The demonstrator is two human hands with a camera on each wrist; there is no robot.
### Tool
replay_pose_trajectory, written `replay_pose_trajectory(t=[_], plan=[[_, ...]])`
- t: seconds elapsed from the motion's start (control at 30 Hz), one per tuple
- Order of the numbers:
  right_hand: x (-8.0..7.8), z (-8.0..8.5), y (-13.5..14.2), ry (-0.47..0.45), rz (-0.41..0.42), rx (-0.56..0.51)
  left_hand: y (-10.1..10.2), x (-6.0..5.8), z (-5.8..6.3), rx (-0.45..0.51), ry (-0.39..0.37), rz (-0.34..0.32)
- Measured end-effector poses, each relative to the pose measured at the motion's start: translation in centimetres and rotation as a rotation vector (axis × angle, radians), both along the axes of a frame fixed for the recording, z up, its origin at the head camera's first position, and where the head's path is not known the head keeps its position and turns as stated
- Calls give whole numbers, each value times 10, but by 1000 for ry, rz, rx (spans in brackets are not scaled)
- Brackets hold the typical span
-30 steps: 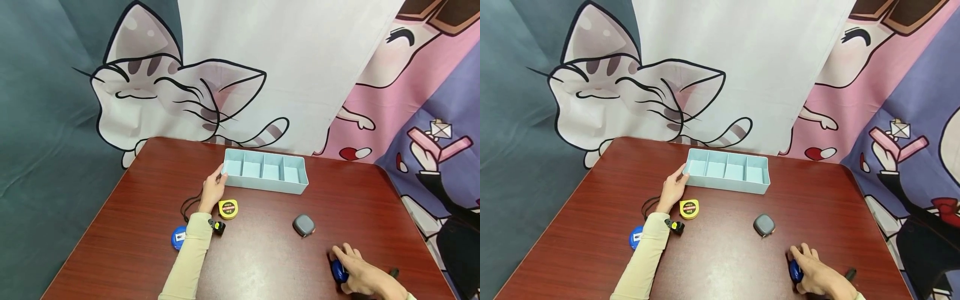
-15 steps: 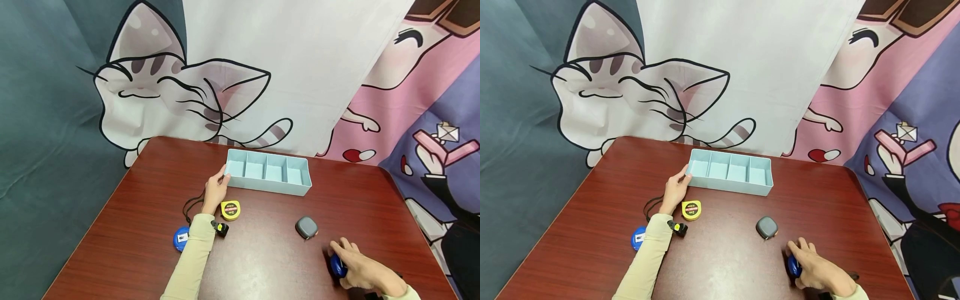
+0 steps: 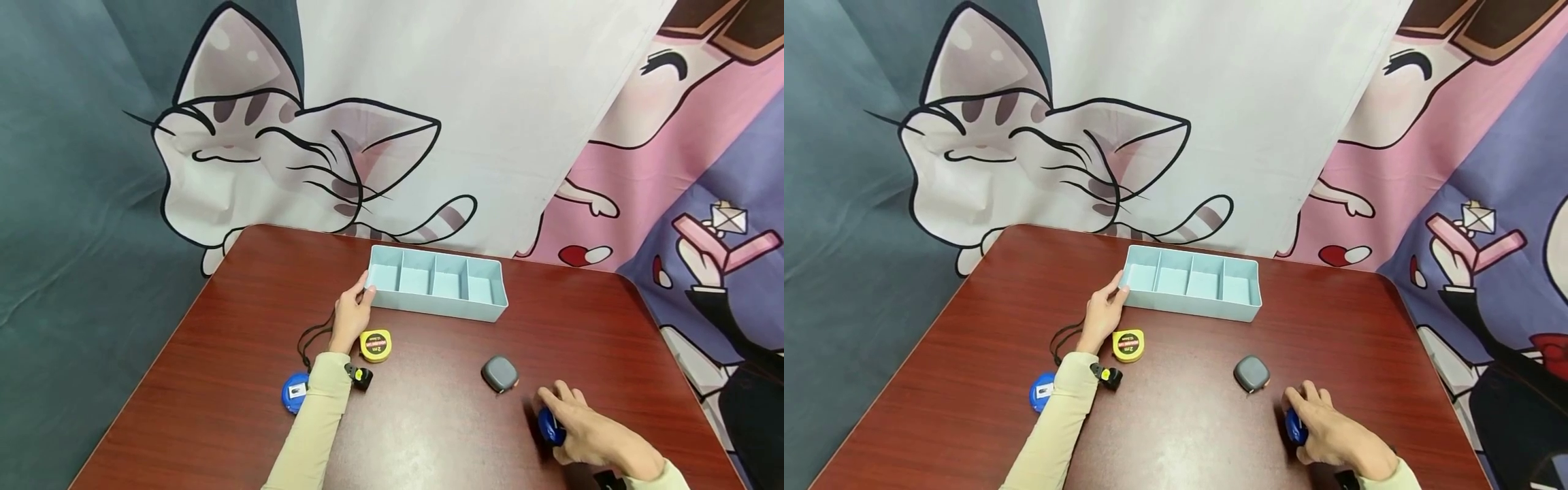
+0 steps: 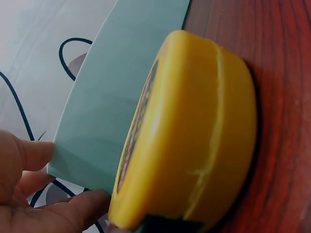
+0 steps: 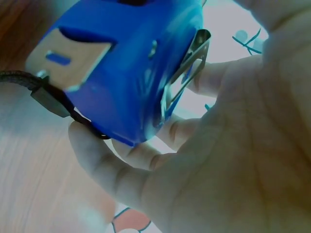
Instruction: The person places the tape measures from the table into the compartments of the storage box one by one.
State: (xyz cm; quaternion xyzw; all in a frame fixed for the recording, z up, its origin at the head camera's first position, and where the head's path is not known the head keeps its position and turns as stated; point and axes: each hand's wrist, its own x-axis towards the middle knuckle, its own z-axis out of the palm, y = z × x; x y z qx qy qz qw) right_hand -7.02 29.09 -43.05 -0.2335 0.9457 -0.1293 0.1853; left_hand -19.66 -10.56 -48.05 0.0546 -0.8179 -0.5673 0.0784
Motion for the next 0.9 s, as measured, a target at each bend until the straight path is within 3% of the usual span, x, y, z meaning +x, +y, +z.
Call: replay_pose_trajectory(t=[0.2,0.73,0.9], plan=[[-1,7,0,41,-33,-9,1,-2,0,-9,6,-5],[-6,24,-3,126,-11,-34,2,-1,-2,-20,-9,1],[-8,29,-3,97,-35,-37,1,-1,-1,-24,-9,8]])
